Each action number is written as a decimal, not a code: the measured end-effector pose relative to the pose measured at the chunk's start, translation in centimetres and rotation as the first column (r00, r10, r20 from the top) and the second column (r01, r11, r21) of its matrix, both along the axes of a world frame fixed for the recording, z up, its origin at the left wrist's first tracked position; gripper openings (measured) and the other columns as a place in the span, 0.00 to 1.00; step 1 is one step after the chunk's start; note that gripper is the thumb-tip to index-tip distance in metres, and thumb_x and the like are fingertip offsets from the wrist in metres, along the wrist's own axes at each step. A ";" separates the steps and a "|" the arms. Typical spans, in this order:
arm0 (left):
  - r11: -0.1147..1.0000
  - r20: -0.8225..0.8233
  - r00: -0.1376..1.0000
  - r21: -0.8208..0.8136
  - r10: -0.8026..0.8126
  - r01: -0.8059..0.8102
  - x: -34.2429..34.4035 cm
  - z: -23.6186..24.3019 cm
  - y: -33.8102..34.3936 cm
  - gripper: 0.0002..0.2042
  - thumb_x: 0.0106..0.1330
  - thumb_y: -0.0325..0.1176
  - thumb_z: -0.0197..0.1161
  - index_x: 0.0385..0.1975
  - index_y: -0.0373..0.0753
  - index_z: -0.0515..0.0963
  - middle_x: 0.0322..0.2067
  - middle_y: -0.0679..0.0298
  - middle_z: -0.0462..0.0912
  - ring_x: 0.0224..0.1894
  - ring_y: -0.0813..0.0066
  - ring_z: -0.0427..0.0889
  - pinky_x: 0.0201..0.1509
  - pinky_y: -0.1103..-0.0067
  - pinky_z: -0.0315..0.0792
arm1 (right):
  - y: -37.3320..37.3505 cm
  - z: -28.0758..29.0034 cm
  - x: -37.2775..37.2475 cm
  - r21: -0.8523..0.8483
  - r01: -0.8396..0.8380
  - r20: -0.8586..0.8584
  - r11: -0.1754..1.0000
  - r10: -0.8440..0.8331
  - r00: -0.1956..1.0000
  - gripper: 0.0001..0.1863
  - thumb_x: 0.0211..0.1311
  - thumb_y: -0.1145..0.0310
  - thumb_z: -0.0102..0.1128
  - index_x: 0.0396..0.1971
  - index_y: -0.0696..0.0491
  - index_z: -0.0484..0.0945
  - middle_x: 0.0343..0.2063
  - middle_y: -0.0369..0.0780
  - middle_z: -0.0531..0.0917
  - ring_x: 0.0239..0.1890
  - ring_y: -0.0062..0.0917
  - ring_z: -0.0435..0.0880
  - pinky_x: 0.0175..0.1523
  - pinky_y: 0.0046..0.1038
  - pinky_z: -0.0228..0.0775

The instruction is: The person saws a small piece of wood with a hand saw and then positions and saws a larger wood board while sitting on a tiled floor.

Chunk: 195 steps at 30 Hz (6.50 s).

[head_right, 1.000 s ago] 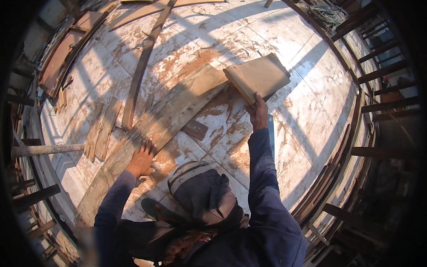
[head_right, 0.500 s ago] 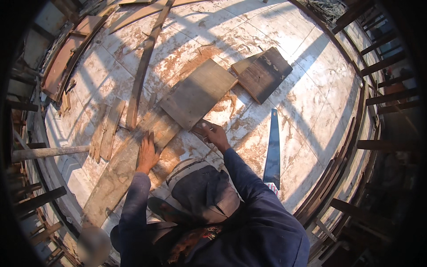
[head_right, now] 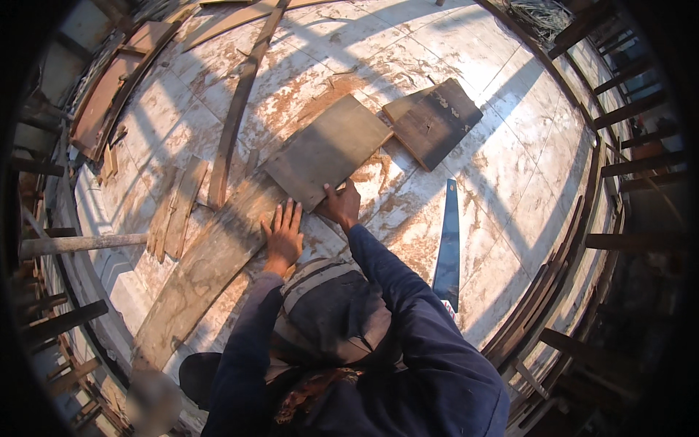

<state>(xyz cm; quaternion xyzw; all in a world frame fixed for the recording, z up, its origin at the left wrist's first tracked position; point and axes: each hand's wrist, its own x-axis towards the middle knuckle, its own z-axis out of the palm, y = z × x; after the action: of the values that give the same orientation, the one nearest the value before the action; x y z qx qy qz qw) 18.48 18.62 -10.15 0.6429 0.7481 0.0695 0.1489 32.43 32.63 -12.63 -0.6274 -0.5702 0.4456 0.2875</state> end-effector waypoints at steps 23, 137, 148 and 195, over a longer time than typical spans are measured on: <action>0.997 0.105 0.991 -0.003 0.080 -0.080 0.0 -0.9 2.5 0.48 0.52 0.38 0.65 0.73 0.37 0.46 0.72 0.55 0.53 0.72 0.50 0.53 0.63 0.33 0.44 | 2.2 -0.1 -2.3 0.065 0.022 -0.005 0.998 -0.022 1.000 0.25 0.54 0.60 0.68 0.35 0.67 0.69 0.27 0.59 0.80 0.33 0.54 0.82 0.39 0.46 0.75; 0.957 -0.155 0.960 -0.142 0.231 -0.253 -7.5 -0.8 -4.4 0.47 0.55 0.15 0.58 0.72 0.63 0.48 0.75 0.60 0.35 0.76 0.52 0.35 0.74 0.45 0.34 | -13.5 7.5 11.7 0.059 -0.456 -0.317 0.888 0.450 0.835 0.26 0.60 0.76 0.59 0.61 0.54 0.72 0.33 0.34 0.82 0.32 0.16 0.78 0.39 0.20 0.71; 0.977 -0.198 0.962 -0.063 0.189 -0.205 -7.4 -1.2 -3.8 0.44 0.58 0.14 0.54 0.72 0.62 0.48 0.74 0.57 0.37 0.75 0.47 0.38 0.72 0.41 0.37 | -10.6 5.4 8.0 0.034 -0.416 -0.512 0.909 0.374 0.774 0.27 0.59 0.77 0.60 0.61 0.52 0.72 0.30 0.31 0.80 0.29 0.13 0.75 0.35 0.18 0.68; 0.926 -0.202 0.937 -0.192 0.285 -0.324 -12.7 4.0 3.2 0.34 0.59 0.46 0.69 0.64 0.41 0.66 0.64 0.53 0.64 0.67 0.52 0.61 0.67 0.56 0.62 | -8.6 8.7 8.0 0.277 -0.454 -0.255 0.847 0.520 0.815 0.28 0.59 0.72 0.64 0.61 0.54 0.71 0.45 0.46 0.85 0.47 0.25 0.84 0.52 0.28 0.74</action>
<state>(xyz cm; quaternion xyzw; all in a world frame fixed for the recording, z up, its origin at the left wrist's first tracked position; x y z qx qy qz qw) 5.83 21.81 -6.18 0.5013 0.8521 -0.0476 0.1427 40.41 24.00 -3.94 -0.3458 -0.7003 0.5396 0.3145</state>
